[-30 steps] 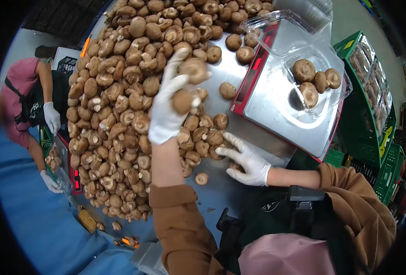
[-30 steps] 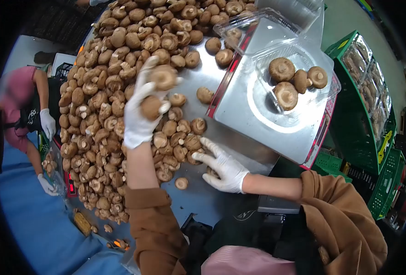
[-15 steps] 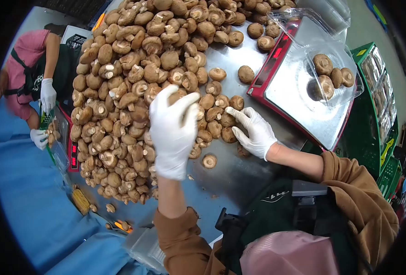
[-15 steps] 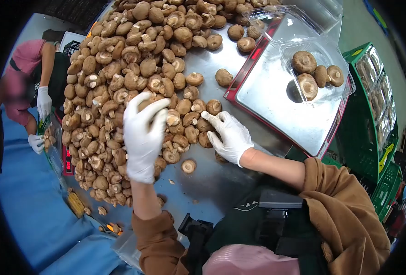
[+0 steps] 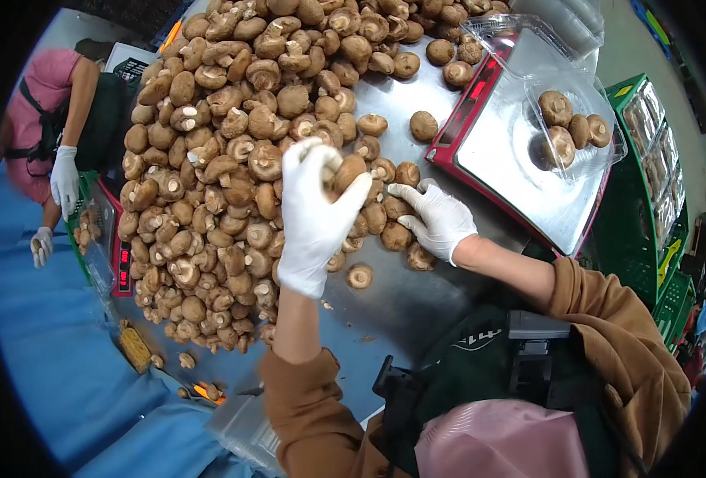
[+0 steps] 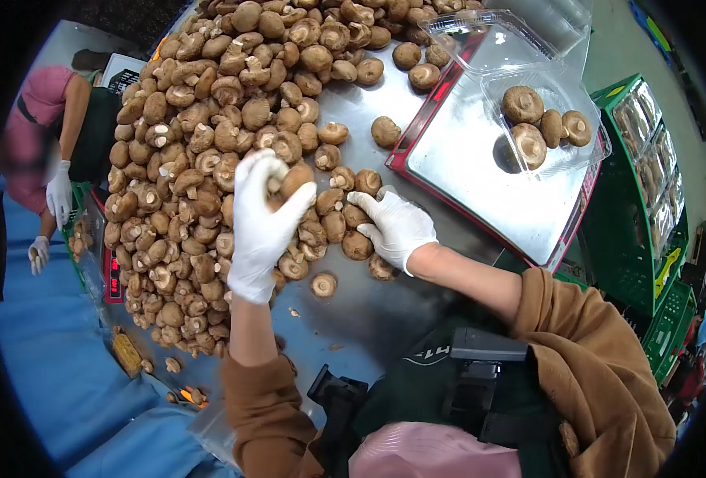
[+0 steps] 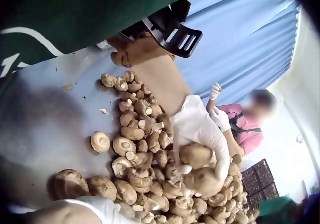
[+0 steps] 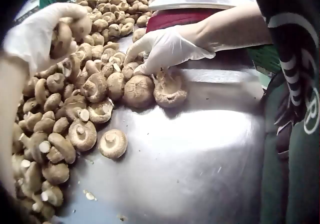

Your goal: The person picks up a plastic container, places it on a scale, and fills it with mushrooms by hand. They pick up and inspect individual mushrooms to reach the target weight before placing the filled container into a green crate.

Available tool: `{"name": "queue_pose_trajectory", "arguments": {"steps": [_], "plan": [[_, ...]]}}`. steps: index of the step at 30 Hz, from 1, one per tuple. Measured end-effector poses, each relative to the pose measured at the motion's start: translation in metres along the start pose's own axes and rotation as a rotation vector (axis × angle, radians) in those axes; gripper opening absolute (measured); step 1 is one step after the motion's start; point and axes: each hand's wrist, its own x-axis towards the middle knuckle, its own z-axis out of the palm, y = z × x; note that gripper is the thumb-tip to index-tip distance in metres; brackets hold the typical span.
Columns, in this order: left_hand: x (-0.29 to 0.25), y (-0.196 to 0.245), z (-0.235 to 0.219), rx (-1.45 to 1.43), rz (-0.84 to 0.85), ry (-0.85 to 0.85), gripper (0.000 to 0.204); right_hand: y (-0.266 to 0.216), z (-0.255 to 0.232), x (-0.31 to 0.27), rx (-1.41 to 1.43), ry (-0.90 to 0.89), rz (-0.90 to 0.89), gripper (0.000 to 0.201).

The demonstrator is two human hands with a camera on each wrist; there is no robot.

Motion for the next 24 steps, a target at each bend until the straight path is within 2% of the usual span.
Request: {"name": "queue_pose_trajectory", "arguments": {"steps": [2, 3, 5, 7, 8, 9, 11, 12, 16, 19, 20, 21, 23, 24], "plan": [[-0.018, 0.013, -0.022, -0.807, -0.408, -0.132, 0.021, -0.004, 0.002, -0.002, 0.104, 0.032, 0.064, 0.042], [-0.029, 0.004, -0.02, -1.062, -0.378, -0.075, 0.024, -0.006, 0.003, -0.003, 0.156, 0.046, 0.09, 0.042], [-0.048, 0.01, -0.018, -1.403, -0.437, 0.013, 0.024, 0.006, 0.013, -0.008, 0.358, 0.175, -0.071, 0.044], [-0.065, 0.0, -0.014, -1.662, -0.481, 0.008, 0.04, -0.002, 0.002, -0.007, 1.237, -0.096, 0.074, 0.042], [-0.072, -0.008, -0.009, -1.76, -0.486, -0.009, 0.045, 0.006, -0.007, -0.004, 1.704, -0.395, 0.168, 0.039], [-0.075, -0.01, -0.006, -1.86, -0.488, -0.036, 0.05, 0.0, -0.017, -0.007, 2.024, -0.543, 0.215, 0.037], [-0.08, -0.006, 0.0, -1.969, -0.515, 0.007, 0.054, -0.011, -0.03, -0.011, 2.375, -0.797, 0.37, 0.038], [-0.082, -0.003, 0.003, -2.025, -0.533, 0.024, 0.056, -0.015, -0.03, -0.014, 2.458, -0.856, 0.348, 0.04], [-0.086, 0.012, 0.008, -1.991, -0.576, 0.123, 0.045, -0.012, -0.032, -0.024, 2.503, -0.935, 0.355, 0.044], [-0.087, 0.014, 0.011, -1.941, -0.636, 0.233, 0.055, -0.014, -0.046, -0.027, 2.475, -1.006, 0.24, 0.048], [-0.081, 0.015, 0.013, -2.017, -0.557, 0.111, 0.053, -0.017, -0.056, -0.033, 2.436, -0.906, 0.24, 0.052], [-0.075, 0.014, 0.015, -1.997, -0.573, 0.128, 0.054, -0.011, -0.053, -0.033, 2.32, -0.819, 0.062, 0.051], [-0.058, 0.047, 0.024, -1.792, -0.527, 0.184, 0.055, -0.014, -0.085, -0.048, 2.105, -0.523, 0.215, 0.048], [-0.051, 0.065, 0.028, -1.633, -0.375, 0.101, 0.056, -0.005, -0.101, -0.05, 2.011, -0.477, 0.013, 0.043]]}}
